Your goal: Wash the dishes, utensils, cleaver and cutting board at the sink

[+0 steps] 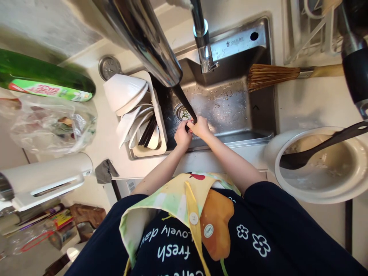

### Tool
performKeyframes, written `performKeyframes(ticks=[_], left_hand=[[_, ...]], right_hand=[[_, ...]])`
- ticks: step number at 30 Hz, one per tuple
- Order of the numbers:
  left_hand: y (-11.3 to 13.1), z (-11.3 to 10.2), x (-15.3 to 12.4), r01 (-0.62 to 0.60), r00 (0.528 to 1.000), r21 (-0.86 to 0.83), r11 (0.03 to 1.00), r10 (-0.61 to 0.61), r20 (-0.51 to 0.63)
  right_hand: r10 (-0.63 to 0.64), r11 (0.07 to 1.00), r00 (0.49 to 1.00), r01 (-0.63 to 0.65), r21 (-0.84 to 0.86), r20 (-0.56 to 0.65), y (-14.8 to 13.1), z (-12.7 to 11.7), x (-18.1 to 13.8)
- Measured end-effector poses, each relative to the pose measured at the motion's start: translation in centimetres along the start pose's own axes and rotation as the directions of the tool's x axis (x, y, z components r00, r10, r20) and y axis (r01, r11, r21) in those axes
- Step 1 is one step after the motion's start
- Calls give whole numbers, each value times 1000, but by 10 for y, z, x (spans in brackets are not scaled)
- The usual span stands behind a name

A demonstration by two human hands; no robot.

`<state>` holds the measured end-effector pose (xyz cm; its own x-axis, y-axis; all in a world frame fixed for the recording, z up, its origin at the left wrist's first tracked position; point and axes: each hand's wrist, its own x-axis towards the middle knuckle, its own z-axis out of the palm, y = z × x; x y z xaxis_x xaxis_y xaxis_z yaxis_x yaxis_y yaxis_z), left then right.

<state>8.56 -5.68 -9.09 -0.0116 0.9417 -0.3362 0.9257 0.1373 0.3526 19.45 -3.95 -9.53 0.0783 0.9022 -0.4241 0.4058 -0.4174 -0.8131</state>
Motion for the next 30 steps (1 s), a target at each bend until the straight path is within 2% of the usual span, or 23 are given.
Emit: performKeyframes(ticks=[10,30], left_hand=[[-5,-10,12,2,999,24,1000,-1,-53],[-11,-15,28,-24,995,95,995,34,-98]], right_hand=[[-2,998,999,5,60,-48,-6,18,8],[14,993,997,-6,115,-74,-20,24,12]])
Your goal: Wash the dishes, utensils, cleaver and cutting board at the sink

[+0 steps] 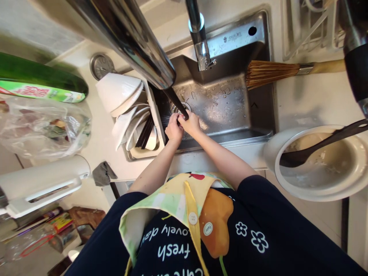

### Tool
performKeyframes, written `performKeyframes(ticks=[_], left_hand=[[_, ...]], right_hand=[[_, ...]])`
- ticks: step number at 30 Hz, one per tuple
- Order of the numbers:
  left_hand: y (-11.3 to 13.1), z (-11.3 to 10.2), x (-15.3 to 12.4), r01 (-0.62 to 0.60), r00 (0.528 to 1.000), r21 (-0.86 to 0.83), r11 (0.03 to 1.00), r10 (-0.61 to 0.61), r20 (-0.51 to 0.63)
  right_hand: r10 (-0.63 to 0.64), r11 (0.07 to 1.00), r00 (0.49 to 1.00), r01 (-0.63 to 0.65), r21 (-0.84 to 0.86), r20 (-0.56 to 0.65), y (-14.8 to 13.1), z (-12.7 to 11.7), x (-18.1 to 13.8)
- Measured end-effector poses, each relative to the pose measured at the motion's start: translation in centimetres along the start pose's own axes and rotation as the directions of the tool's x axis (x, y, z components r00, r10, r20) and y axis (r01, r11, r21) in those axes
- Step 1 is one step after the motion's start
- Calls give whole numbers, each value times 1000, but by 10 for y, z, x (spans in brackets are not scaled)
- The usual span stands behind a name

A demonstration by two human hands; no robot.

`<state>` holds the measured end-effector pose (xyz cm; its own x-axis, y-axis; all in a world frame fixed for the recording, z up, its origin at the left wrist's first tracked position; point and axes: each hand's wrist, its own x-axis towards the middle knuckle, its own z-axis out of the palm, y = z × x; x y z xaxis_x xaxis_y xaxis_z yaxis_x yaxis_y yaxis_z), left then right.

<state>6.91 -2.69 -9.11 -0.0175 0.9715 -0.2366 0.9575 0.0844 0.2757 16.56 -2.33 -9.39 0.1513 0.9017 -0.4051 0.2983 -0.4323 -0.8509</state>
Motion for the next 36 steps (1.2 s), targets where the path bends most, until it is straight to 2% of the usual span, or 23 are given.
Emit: performKeyframes(ticks=[9,16,25,36], left_hand=[[11,-6,14,52,997,-79,996,-47,56],[11,-7,22,51,999,-89,995,-52,-6],[15,-8,32,77,997,-50,996,-77,2],[13,-1,38,35,999,-197,980,-40,-22]], right_hand=[[-7,1000,998,8,8,-56,1,5,9],[-13,999,997,16,46,-77,-2,8,14],[-29,990,990,48,130,-139,-4,11,22],[-29,983,984,60,172,-177,-5,11,26]])
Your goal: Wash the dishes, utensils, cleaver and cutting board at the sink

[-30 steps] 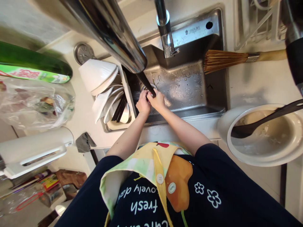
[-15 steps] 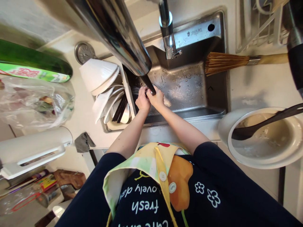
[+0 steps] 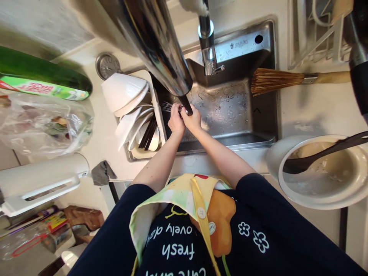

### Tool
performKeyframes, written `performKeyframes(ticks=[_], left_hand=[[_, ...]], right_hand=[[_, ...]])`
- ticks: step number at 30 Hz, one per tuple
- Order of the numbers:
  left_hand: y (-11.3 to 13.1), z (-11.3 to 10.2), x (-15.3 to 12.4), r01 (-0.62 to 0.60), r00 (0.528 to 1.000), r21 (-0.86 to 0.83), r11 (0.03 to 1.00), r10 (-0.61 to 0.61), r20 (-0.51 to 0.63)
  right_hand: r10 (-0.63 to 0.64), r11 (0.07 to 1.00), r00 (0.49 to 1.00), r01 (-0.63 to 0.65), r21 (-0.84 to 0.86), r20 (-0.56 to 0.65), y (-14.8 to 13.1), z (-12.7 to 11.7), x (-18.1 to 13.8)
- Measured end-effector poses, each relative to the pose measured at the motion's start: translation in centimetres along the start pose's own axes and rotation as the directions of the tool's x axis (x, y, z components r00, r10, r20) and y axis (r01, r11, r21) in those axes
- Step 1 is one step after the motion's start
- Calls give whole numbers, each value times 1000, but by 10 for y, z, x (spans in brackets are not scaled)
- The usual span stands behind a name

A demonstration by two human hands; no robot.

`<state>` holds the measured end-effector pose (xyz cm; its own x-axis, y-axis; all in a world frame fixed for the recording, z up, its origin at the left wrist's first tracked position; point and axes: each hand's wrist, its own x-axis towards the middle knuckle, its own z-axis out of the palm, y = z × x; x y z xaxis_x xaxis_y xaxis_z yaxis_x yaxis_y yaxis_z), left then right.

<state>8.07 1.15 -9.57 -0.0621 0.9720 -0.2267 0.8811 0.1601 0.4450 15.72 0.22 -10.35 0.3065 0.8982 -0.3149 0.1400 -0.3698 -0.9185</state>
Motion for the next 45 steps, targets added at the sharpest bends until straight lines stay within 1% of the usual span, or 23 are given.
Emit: performKeyframes(ticks=[7,12,17,21,24,28,32,35,38,42,45], left_hand=[[-7,7,10,-44,999,-107,993,44,1],[-5,15,17,-96,995,-193,976,99,5],[-1,21,20,-106,993,-245,964,117,32],[1,27,23,-133,985,-268,954,156,68],[4,31,24,-152,978,-267,952,184,101],[17,33,22,-192,961,-211,958,227,158],[36,36,20,-276,931,-179,944,309,194],[47,42,21,-351,899,-203,914,389,199],[58,52,23,-387,878,-218,896,430,209],[75,63,24,-368,863,-338,866,453,222],[90,67,23,-359,838,-453,816,496,229]], right_hand=[[-11,1000,1000,11,3,-28,1,0,2],[2,1000,996,-2,-2,-91,8,-3,6],[-18,1000,991,15,-22,-135,11,-6,9],[6,999,984,-12,-35,-179,13,-9,9],[-11,998,976,-1,-59,-217,18,-13,9],[-89,990,964,59,-125,-249,25,-25,9],[-190,962,950,130,-240,-248,24,-46,6],[-216,928,948,125,-351,-234,19,-62,3],[-227,890,949,110,-443,-220,13,-76,1],[-245,858,936,89,-506,-251,6,-92,-2],[-246,836,930,60,-546,-274,2,-104,-5]])
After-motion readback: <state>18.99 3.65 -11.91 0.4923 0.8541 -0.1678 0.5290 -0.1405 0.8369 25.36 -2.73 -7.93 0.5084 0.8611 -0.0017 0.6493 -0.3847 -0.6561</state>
